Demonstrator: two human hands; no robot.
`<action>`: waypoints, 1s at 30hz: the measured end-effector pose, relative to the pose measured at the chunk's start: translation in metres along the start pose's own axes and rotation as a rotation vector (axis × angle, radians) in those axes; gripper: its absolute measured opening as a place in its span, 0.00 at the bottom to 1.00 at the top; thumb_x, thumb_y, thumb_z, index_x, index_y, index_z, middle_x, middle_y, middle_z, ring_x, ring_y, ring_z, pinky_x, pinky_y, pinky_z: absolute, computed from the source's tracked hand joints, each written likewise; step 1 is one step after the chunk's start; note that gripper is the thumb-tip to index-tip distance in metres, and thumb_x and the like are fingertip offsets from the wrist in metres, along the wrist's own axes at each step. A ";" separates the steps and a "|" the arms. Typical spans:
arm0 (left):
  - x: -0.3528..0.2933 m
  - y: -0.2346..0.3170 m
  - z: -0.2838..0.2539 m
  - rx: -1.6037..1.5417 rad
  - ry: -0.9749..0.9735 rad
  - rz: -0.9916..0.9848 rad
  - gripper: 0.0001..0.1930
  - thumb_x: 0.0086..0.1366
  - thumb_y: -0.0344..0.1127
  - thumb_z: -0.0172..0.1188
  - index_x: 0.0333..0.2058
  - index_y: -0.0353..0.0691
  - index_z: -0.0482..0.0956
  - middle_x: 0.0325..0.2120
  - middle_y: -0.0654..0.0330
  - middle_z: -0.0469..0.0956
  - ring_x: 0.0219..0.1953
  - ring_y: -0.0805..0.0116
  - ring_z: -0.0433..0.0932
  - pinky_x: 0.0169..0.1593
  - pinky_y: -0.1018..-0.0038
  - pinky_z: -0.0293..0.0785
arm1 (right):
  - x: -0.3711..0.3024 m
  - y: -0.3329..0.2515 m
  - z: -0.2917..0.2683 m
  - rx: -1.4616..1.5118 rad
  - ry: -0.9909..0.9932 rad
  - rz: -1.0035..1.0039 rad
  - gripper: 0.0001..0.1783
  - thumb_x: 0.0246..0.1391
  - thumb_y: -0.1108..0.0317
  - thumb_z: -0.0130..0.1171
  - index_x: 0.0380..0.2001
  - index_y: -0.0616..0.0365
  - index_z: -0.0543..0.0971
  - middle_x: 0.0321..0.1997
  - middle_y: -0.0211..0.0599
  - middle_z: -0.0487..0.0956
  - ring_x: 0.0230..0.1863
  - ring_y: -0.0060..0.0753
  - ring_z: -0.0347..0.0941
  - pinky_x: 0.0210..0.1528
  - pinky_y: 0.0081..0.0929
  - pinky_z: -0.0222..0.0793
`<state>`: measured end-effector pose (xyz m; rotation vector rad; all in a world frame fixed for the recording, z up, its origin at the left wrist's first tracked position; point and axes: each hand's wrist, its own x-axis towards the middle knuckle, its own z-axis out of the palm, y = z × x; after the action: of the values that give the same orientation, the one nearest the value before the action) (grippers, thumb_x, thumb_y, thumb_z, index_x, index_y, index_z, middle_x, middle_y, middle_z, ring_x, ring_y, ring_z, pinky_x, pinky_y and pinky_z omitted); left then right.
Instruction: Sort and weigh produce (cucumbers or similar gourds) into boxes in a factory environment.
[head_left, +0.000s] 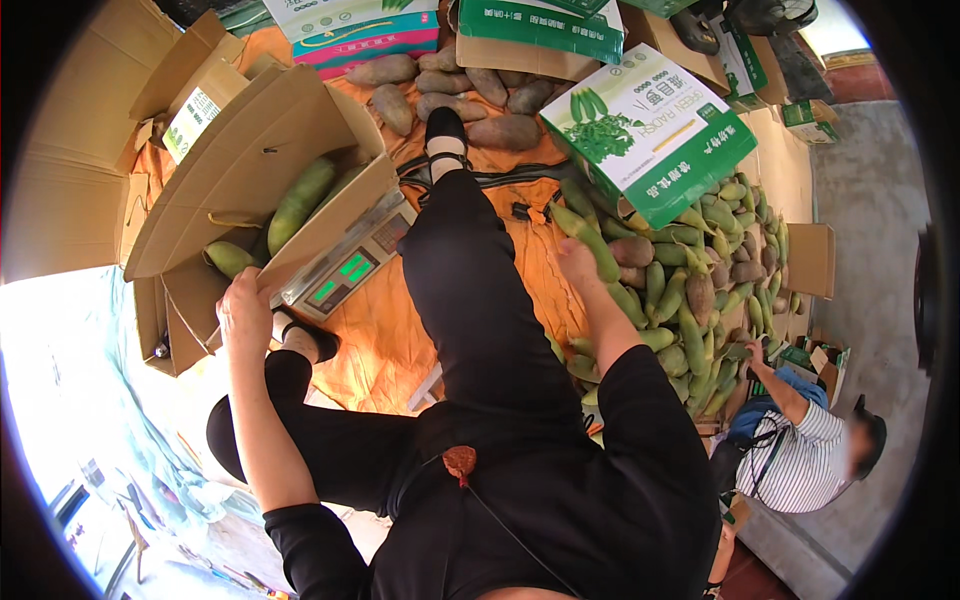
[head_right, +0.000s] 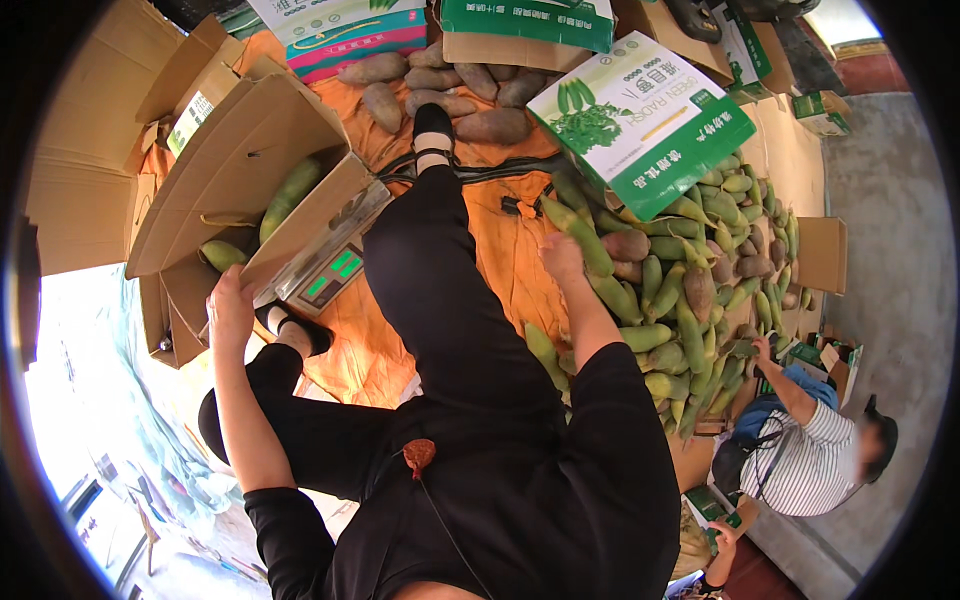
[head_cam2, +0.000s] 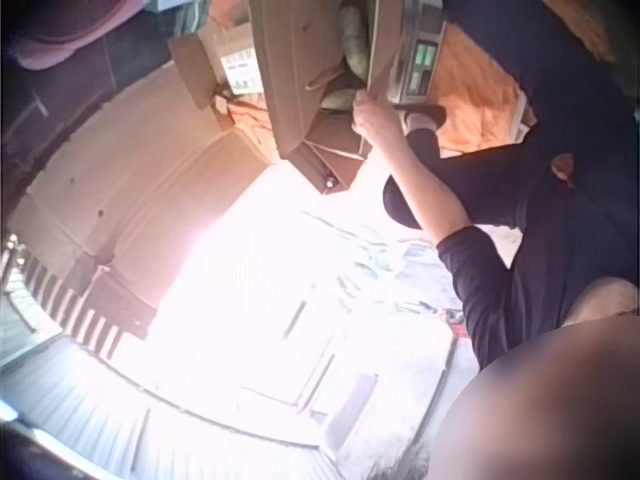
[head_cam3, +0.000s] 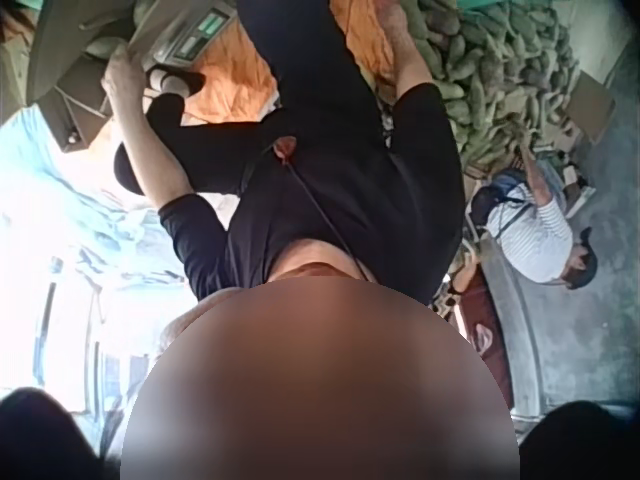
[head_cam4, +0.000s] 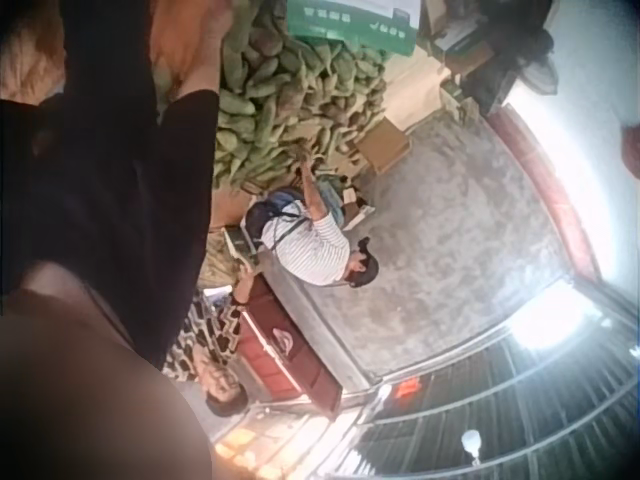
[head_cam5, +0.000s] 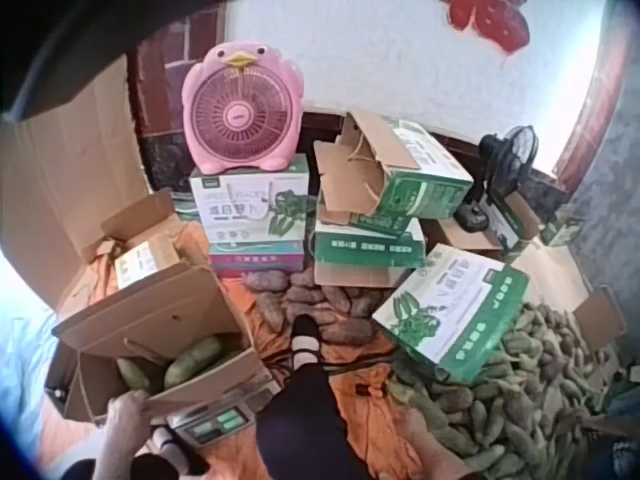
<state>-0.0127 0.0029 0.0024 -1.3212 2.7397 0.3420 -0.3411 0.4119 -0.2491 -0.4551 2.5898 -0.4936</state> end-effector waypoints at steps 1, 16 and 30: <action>0.001 0.001 0.001 -0.005 -0.001 -0.006 0.13 0.55 0.29 0.59 0.40 0.36 0.74 0.36 0.49 0.78 0.42 0.49 0.75 0.46 0.56 0.67 | 0.007 0.011 -0.010 -0.029 -0.031 0.049 0.19 0.48 0.64 0.59 0.45 0.57 0.75 0.44 0.43 0.78 0.45 0.51 0.73 0.47 0.37 0.69; -0.001 0.001 -0.001 0.006 0.000 -0.017 0.11 0.54 0.27 0.58 0.39 0.35 0.74 0.35 0.48 0.77 0.41 0.47 0.75 0.45 0.58 0.68 | -0.009 -0.002 -0.058 -0.270 -0.118 0.413 0.35 0.43 0.48 0.63 0.54 0.50 0.69 0.59 0.39 0.69 0.58 0.44 0.65 0.59 0.50 0.58; -0.001 0.007 -0.009 0.006 0.022 0.005 0.11 0.51 0.24 0.58 0.36 0.34 0.76 0.33 0.48 0.77 0.39 0.48 0.76 0.43 0.59 0.71 | 0.022 -0.022 0.062 0.151 -0.280 0.089 0.34 0.43 0.54 0.66 0.49 0.64 0.69 0.43 0.49 0.76 0.47 0.44 0.73 0.47 0.37 0.68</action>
<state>-0.0176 0.0056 0.0125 -1.3250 2.7602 0.3207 -0.3237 0.3677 -0.2994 -0.3304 2.2750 -0.5485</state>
